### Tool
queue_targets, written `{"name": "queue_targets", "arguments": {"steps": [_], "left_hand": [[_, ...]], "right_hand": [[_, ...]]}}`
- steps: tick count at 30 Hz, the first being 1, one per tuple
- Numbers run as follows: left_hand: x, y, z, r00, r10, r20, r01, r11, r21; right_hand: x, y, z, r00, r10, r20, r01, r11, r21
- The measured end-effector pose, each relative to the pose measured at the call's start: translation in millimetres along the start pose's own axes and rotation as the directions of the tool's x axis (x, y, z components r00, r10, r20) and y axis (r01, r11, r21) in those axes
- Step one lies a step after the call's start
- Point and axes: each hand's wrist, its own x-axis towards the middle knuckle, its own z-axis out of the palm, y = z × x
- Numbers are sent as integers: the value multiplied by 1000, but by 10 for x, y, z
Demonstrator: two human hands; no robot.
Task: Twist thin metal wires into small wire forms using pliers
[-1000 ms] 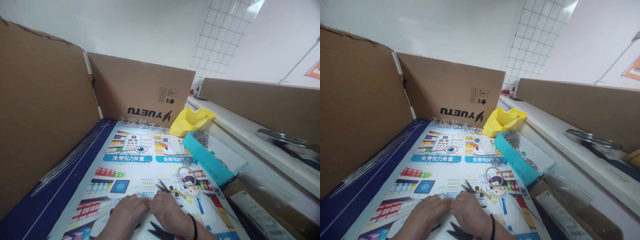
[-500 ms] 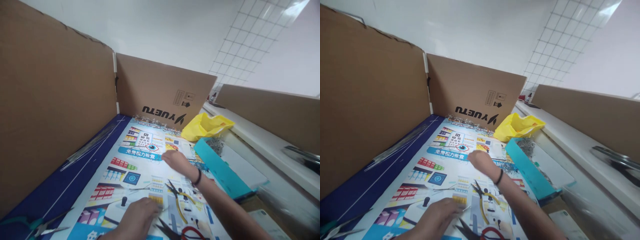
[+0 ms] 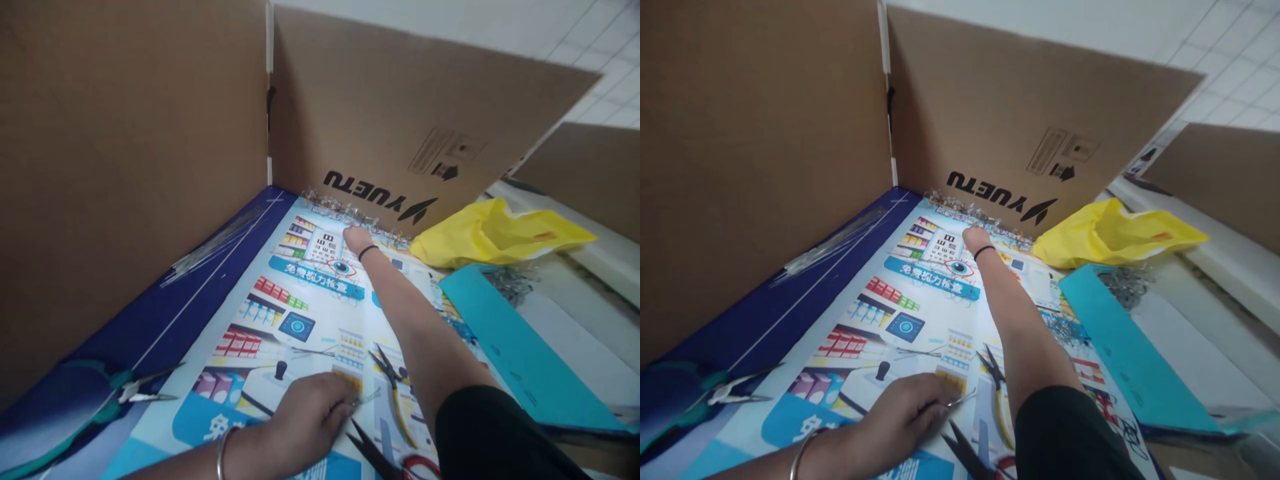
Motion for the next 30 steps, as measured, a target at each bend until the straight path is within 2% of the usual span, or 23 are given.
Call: {"name": "queue_targets", "arguments": {"steps": [3, 6, 9, 12, 15, 18, 19, 20, 21, 22, 23, 25, 27, 30], "left_hand": [[10, 0, -27, 1000, -25, -12, 24, 996, -84], [20, -18, -48, 997, -70, -35, 63, 984, -168], [26, -17, -64, 988, -144, -55, 120, 943, -311], [25, 13, -82, 961, -268, -60, 197, 825, -530], [19, 51, -105, 933, -352, -71, 214, 705, -676], [19, 73, -120, 925, -351, -146, 138, 667, -732], [21, 77, -120, 924, -343, -170, 106, 657, -747], [21, 81, -118, 921, -343, -185, 85, 640, -763], [21, 85, -115, 916, -354, -191, 74, 615, -785], [18, 90, -111, 911, -368, -185, 69, 580, -811], [14, 97, -108, 911, -378, -168, 70, 540, -839], [2, 111, -105, 920, -377, -110, 81, 457, -886], [-10, 120, -105, 940, -337, -43, 101, 397, -912], [-16, 106, -109, 954, -300, 22, 138, 371, -918]], "right_hand": [[132, 70, 103, 999, 52, 0, -52, 996, 67], [128, 164, 118, 995, 99, -18, -94, 977, 190], [-33, 236, 46, 989, 131, -63, -98, 924, 369], [-365, 258, -69, 981, 143, -128, -40, 805, 592], [-899, 222, -162, 978, 109, -176, 78, 592, 802], [-1576, 110, -170, 973, 88, -211, 163, 379, 911], [-1803, 54, -150, 975, 79, -205, 176, 281, 944], [-2018, -8, -120, 988, 49, -145, 145, 2, 989], [-2216, -75, -85, 997, 1, -76, 74, -226, 971], [-2390, -145, -46, 999, -36, -24, 8, -381, 925], [-2538, -213, -7, 997, -71, 14, -46, -470, 881], [-2753, -336, 67, 990, -129, 53, -114, -541, 833], [-2870, -431, 130, 985, -163, 58, -139, -549, 824], [-2930, -514, 205, 983, -177, 50, -139, -542, 829]]}}
